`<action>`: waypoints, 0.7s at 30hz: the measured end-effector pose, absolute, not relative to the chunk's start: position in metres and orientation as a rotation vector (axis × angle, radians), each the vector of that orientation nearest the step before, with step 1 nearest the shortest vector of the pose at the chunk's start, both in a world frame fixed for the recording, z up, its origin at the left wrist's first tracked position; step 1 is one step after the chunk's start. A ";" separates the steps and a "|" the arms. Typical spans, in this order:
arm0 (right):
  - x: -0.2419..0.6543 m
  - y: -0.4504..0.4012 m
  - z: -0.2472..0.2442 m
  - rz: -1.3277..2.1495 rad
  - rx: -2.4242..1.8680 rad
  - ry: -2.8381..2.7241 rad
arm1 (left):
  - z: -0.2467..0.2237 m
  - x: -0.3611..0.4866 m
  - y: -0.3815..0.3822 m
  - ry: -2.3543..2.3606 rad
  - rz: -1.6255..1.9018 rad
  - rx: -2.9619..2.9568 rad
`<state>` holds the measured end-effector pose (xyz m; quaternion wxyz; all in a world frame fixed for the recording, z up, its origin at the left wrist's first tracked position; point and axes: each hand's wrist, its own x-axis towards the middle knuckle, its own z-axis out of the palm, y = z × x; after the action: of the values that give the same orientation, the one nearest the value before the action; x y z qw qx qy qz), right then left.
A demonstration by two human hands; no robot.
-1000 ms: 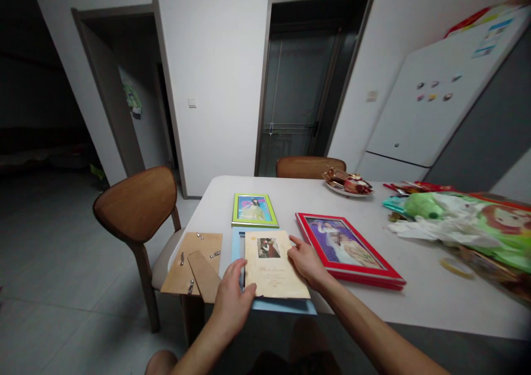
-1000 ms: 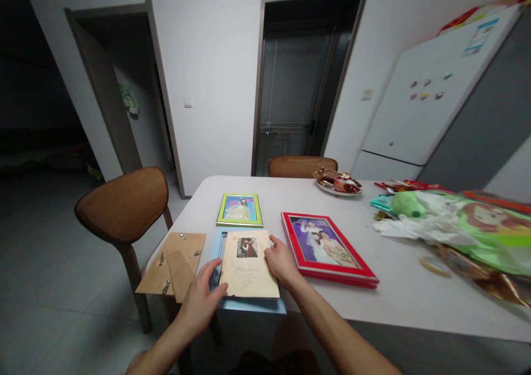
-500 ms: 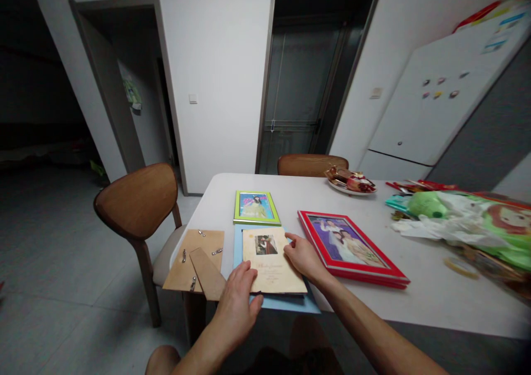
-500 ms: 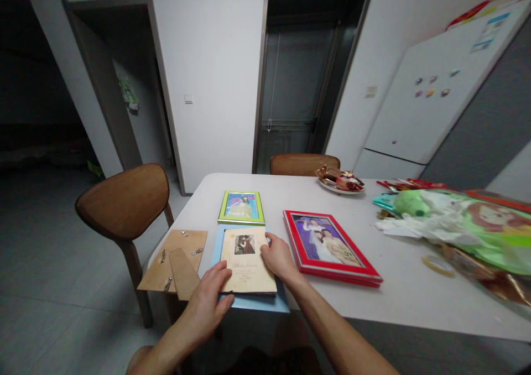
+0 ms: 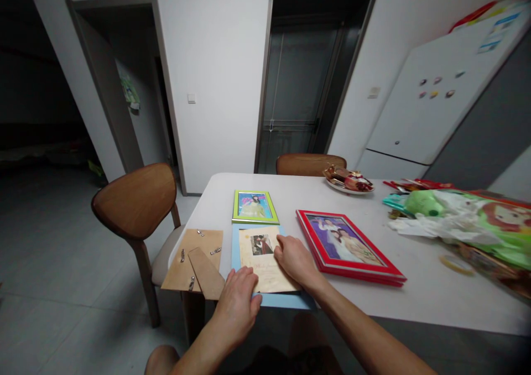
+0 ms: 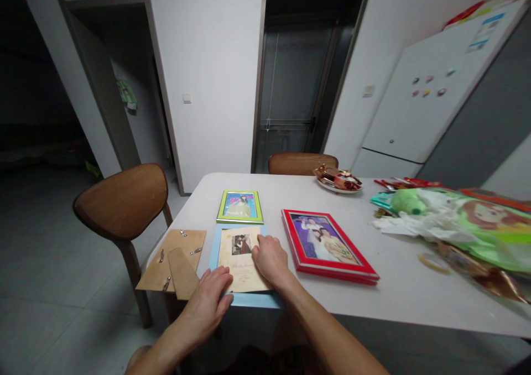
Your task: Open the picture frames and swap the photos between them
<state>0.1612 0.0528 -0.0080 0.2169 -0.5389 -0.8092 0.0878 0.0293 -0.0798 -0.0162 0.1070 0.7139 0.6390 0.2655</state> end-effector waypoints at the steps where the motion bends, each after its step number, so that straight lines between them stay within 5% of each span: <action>1: 0.162 0.051 -0.009 0.143 -1.497 -2.278 | -0.017 0.030 -0.079 1.883 0.775 2.107; 8: 0.164 0.045 -0.008 0.025 -1.451 -2.421 | -0.009 0.001 -0.099 1.832 0.946 2.091; 16: 0.152 0.033 -0.007 0.012 -1.389 -2.425 | -0.041 -0.098 -0.122 2.298 0.832 2.020; 21: 0.134 0.015 0.005 0.256 -1.146 -2.473 | -0.059 -0.113 -0.118 2.354 0.941 2.089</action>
<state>0.1337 0.0147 0.0047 0.2005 -0.4102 -0.8849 0.0918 -0.1134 -0.1182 -0.0591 -0.0718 0.6344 0.7147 0.2858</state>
